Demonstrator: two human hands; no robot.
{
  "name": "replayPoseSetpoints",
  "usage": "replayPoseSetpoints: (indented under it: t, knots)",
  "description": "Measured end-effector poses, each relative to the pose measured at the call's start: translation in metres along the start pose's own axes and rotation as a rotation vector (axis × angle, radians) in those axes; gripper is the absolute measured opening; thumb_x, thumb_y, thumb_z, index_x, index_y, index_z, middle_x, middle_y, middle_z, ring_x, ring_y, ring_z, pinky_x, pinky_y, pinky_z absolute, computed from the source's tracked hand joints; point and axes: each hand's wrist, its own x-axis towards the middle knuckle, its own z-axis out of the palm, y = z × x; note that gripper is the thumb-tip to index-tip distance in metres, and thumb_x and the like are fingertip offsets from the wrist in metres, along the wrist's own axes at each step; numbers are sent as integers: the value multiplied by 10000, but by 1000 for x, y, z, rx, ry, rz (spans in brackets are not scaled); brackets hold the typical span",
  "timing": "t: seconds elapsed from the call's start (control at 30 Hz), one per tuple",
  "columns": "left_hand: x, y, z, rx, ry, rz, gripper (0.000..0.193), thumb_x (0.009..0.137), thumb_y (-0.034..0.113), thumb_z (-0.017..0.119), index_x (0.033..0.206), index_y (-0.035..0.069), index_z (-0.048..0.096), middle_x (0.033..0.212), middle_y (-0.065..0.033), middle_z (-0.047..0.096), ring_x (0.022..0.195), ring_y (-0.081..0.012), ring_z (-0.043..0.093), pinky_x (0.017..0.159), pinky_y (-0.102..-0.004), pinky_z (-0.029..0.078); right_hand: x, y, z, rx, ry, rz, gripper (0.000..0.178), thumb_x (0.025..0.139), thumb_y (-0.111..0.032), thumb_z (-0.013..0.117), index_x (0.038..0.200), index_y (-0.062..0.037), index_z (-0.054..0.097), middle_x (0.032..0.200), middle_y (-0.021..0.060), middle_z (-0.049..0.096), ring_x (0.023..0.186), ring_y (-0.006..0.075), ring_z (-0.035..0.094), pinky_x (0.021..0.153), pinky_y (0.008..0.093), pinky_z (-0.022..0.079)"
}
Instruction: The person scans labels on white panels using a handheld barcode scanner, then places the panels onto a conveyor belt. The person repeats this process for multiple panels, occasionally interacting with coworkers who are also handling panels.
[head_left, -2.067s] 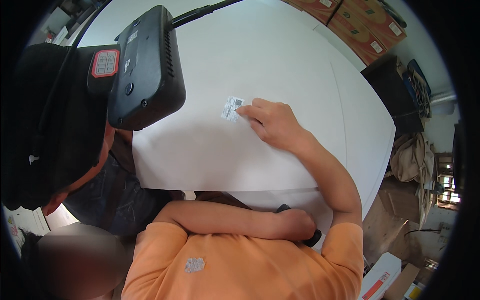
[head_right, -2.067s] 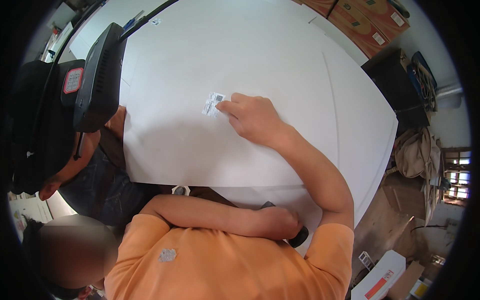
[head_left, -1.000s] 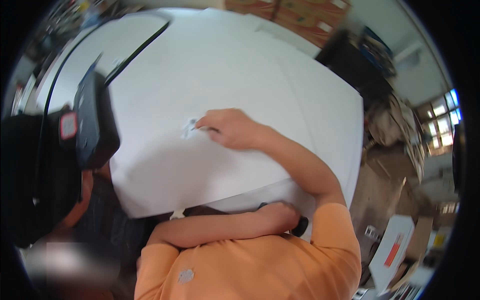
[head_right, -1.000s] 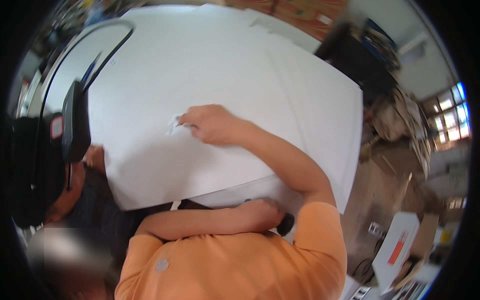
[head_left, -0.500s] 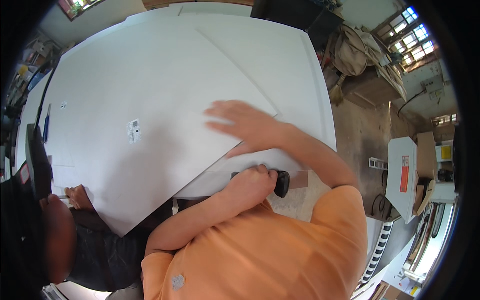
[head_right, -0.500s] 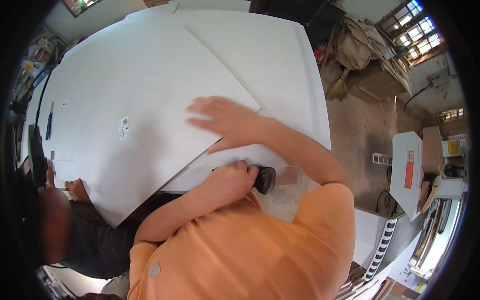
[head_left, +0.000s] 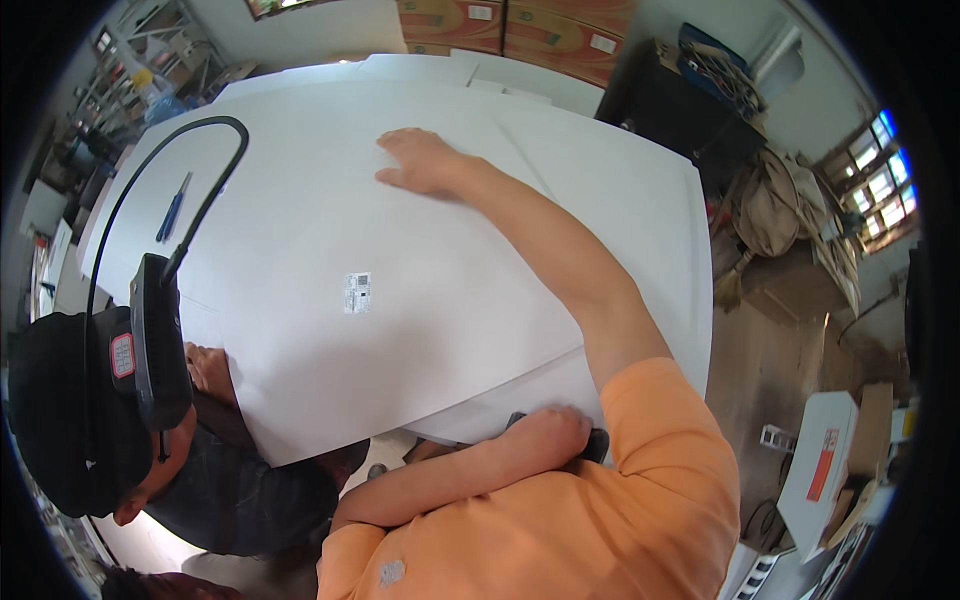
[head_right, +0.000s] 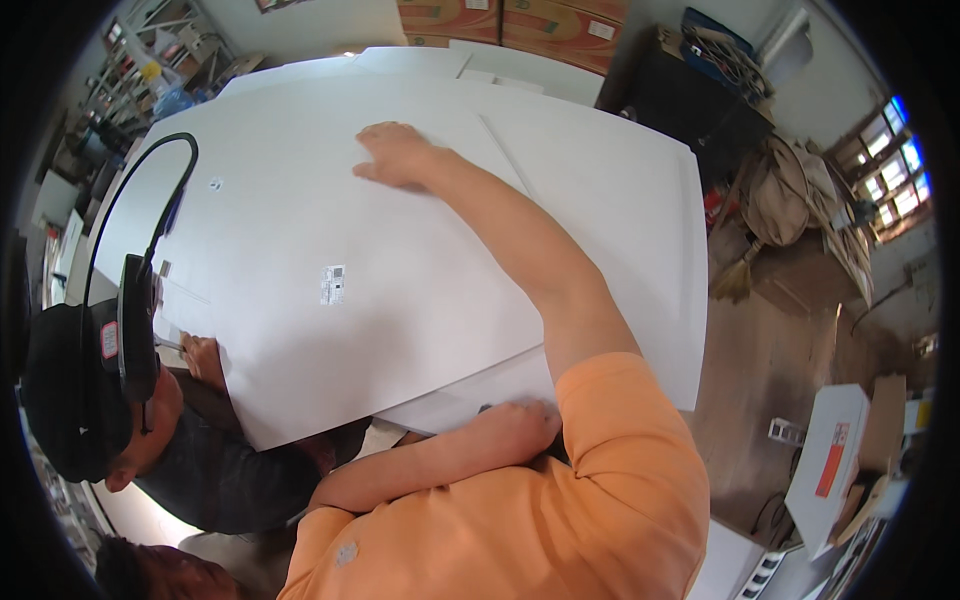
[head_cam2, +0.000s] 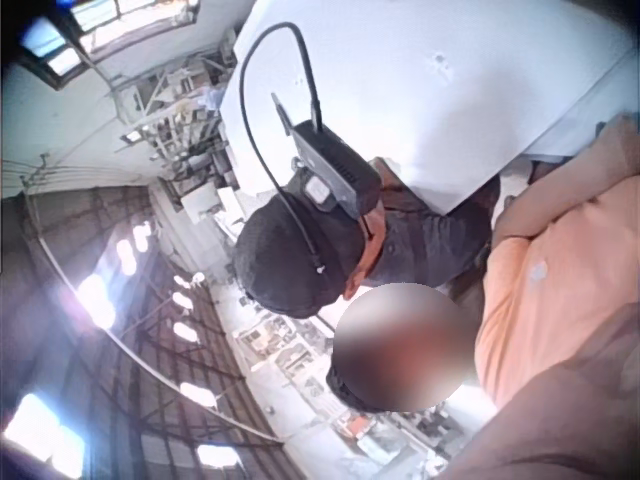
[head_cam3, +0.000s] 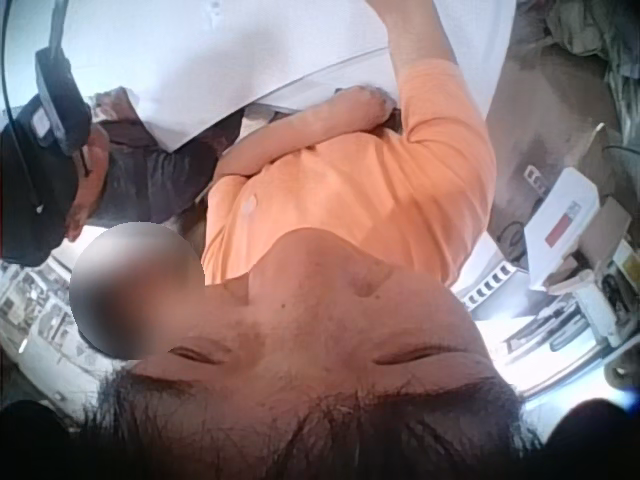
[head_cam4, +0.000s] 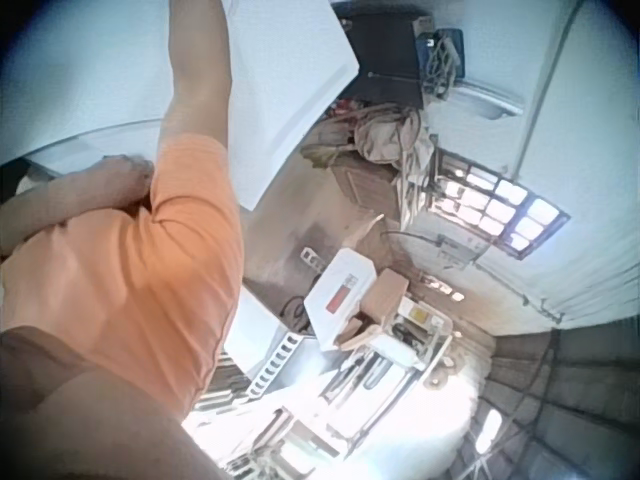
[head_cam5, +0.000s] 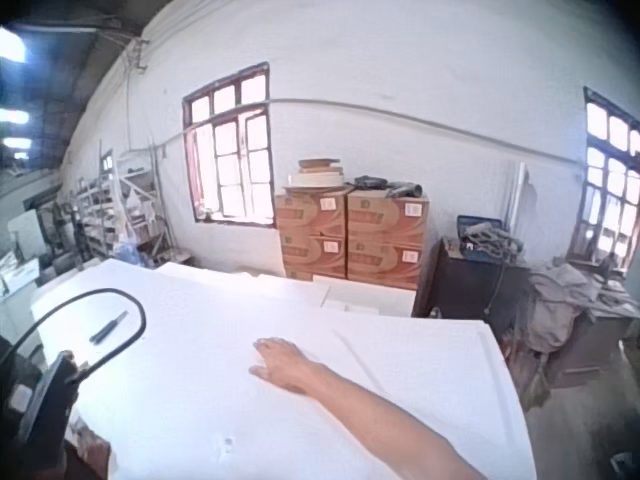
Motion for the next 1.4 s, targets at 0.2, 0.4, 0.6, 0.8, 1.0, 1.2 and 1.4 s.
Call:
replayPoseSetpoints:
  t: [0.2,0.4,0.6,0.8,1.0,1.2,1.4]
  knots:
    - [13,4,-1,-150,-141,-55,116,819,117,583,786,35,658,783,-123,664,762,-259,684,681,-355,558,-27,105,-12,27,25,215,639,928,-510,611,1370,-51,572,1447,173,532,1353,338,473,1149,415,352]
    - [30,20,-6,-354,-290,-3,87,768,99,636,733,40,690,850,-170,684,837,-298,676,712,-407,557,-193,224,-103,-69,299,761,694,960,-480,588,1426,26,490,1498,264,445,1393,380,432,1165,437,333]
    - [42,50,4,-363,-257,239,54,694,97,680,652,65,673,722,-140,684,732,-315,684,646,-382,547,-374,161,-101,-229,280,591,485,992,-244,564,1395,21,514,1489,183,473,1387,352,419,1172,416,312]
    - [53,76,21,-441,-217,298,82,671,108,706,716,39,709,791,-181,687,811,-349,674,658,-420,555,-421,78,-96,-128,230,595,444,991,-178,545,1382,28,510,1511,170,454,1400,340,406,1182,408,293]
    - [53,102,41,-360,-192,314,106,723,114,659,755,25,705,802,-153,683,823,-315,664,656,-384,555,-446,13,-88,-156,265,476,434,921,-119,632,1327,15,556,1420,164,541,1336,358,467,1133,420,364]
    - [39,132,41,-416,-444,35,359,826,257,707,1070,2,637,998,-216,638,852,-351,689,733,-435,572,-427,-32,-107,52,99,305,485,900,-175,678,1347,-30,556,1431,138,536,1341,337,459,1128,410,373]
    - [-43,136,48,-929,288,-572,481,793,313,777,1132,-5,653,955,-102,677,915,-253,687,832,-383,556,-405,-25,-76,-60,152,-1,535,927,-291,647,1394,-52,539,1523,122,456,1384,320,427,1155,418,344]
